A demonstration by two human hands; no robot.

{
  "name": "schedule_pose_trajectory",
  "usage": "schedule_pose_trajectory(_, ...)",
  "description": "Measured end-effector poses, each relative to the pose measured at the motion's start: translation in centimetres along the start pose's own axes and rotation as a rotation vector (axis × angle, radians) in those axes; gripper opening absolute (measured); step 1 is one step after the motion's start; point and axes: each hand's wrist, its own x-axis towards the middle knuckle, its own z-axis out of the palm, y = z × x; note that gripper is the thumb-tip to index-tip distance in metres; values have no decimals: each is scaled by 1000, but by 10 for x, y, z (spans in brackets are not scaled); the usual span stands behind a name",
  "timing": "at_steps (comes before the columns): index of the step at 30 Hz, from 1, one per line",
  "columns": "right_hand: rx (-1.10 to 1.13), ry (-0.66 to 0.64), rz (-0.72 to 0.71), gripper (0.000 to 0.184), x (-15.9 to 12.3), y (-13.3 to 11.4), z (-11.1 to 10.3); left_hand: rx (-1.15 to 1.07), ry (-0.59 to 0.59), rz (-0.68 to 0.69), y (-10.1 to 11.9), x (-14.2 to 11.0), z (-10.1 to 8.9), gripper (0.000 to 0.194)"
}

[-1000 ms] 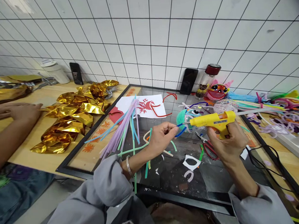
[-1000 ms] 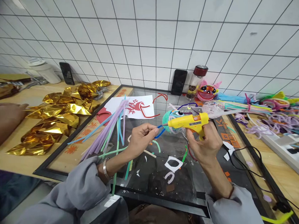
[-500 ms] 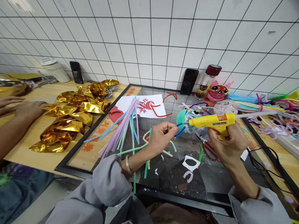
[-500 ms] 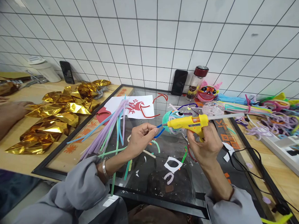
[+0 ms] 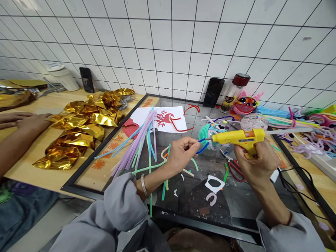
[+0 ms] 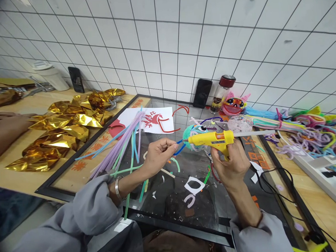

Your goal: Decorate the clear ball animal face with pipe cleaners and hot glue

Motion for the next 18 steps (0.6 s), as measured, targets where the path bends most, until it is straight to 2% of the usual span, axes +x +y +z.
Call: schedule_pose_trajectory(18,-8,-13,-35,27,1,0,-2,-9,-7,-7,-3,1,-1,21)
